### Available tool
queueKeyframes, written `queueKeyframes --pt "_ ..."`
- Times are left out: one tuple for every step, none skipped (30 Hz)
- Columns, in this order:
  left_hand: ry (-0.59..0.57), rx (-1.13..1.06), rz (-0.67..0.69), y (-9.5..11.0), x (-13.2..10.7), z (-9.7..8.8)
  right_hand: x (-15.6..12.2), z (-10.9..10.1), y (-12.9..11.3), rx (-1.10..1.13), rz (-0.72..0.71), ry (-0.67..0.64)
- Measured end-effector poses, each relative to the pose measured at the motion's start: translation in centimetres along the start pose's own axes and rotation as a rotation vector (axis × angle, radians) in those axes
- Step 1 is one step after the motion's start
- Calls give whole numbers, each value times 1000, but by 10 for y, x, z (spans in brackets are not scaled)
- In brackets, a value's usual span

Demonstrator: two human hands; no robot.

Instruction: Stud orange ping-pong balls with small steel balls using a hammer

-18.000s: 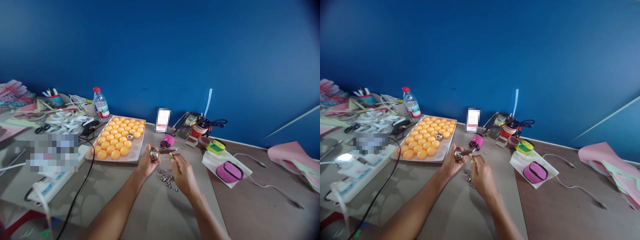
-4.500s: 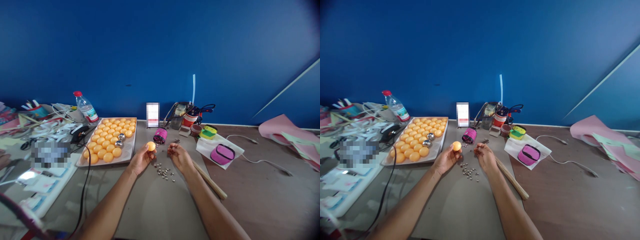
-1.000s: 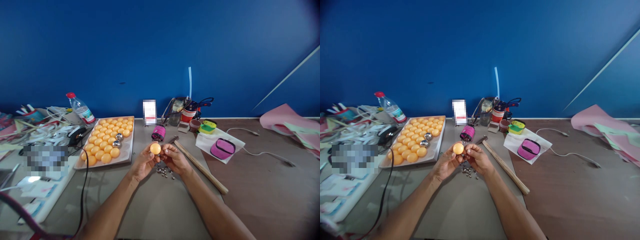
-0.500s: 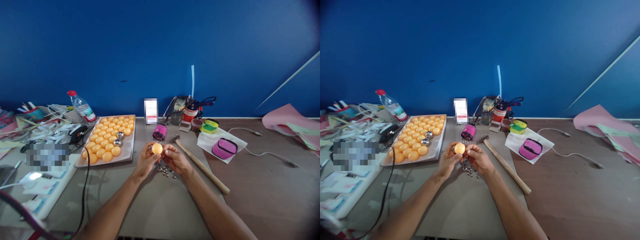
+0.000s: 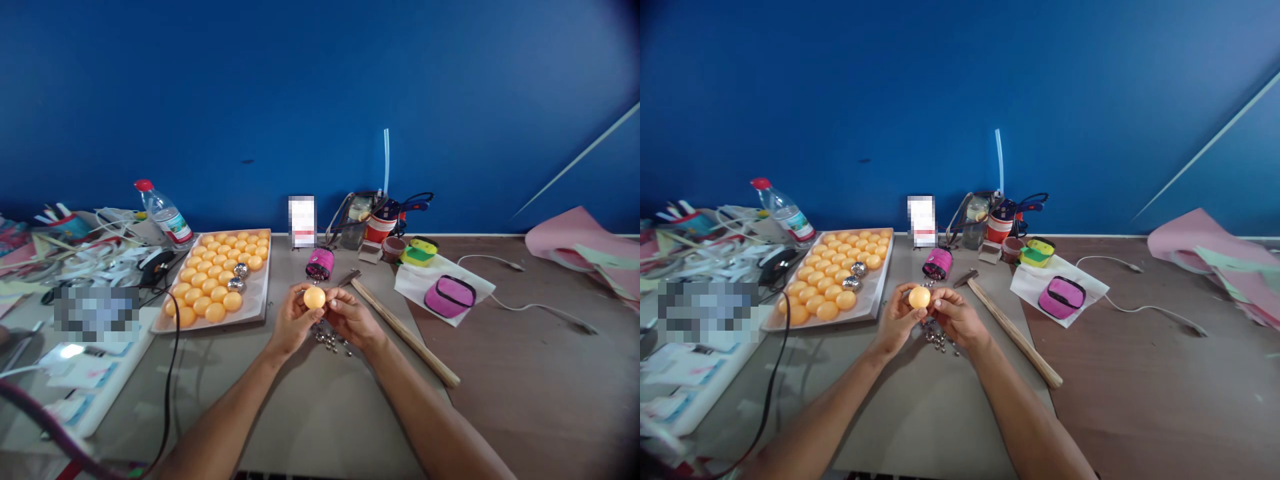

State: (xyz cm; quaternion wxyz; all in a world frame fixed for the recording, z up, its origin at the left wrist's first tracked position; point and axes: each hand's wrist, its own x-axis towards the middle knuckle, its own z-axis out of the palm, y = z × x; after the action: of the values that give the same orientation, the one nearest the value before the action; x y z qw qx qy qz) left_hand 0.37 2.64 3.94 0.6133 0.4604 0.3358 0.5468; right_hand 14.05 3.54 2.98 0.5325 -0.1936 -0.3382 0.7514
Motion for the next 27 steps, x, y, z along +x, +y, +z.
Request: queueKeyframes --pt "-1 2 1 0 0 0 0 -1 0 -1 -1 0" --pt "-3 5 1 0 0 0 0 -1 1 0 -1 -1" --pt "-5 8 1 0 0 0 0 -2 1 1 -1 -4" --pt "-7 11 0 -1 0 -1 0 -2 1 1 2 -7" --pt "-7 14 0 -1 0 -1 0 -3 1 0 5 -7" --pt "-7 17 1 -1 0 -1 0 -3 1 -3 8 -4" --pt "-6 22 1 -2 0 -2 0 -3 1 -8 11 1" --pt "-6 29 2 -2 0 -2 0 -3 1 -13 11 8" --pt "-6 36 3 -2 1 -3 0 -3 0 -17 11 14" --pt "-6 46 5 -3 1 -4 0 -3 0 -20 10 18" --pt "-8 55 6 -3 1 -4 0 -3 0 -22 9 18" --pt "-11 66 8 -3 1 -5 0 -3 0 -22 11 15" --pt "-12 79 13 -4 1 -6 0 -4 0 -22 15 13" --pt "-13 96 19 -4 1 -7 0 -4 0 -22 20 10" --pt "-13 115 27 -4 1 -8 0 -4 -1 -24 26 7" --pt "-12 136 37 -5 2 -9 0 -4 -1 -28 32 7" --pt "-11 159 46 -5 2 -10 0 -4 -1 -31 38 8" --pt "-9 182 55 -6 2 -10 0 -4 -2 -34 43 12" --pt "-8 205 63 -6 2 -11 0 -4 -2 -35 47 15" --pt "-6 227 71 -7 2 -12 0 -4 -2 -36 52 19" --pt "-5 252 80 -8 2 -12 0 -4 -2 -38 58 24" --pt "-4 278 91 -9 2 -13 0 -5 -2 -40 63 28" --pt "-3 303 104 -10 2 -13 0 -5 -2 -42 69 34" --pt "-1 325 118 -11 2 -14 1 -6 -2 -43 73 42" --pt "1 347 133 -12 2 -14 1 -6 -2 -42 78 50" --pt "3 369 147 -14 1 -14 1 -7 -2 -40 82 57" --pt "4 389 159 -15 1 -14 1 -7 -2 -36 84 63"
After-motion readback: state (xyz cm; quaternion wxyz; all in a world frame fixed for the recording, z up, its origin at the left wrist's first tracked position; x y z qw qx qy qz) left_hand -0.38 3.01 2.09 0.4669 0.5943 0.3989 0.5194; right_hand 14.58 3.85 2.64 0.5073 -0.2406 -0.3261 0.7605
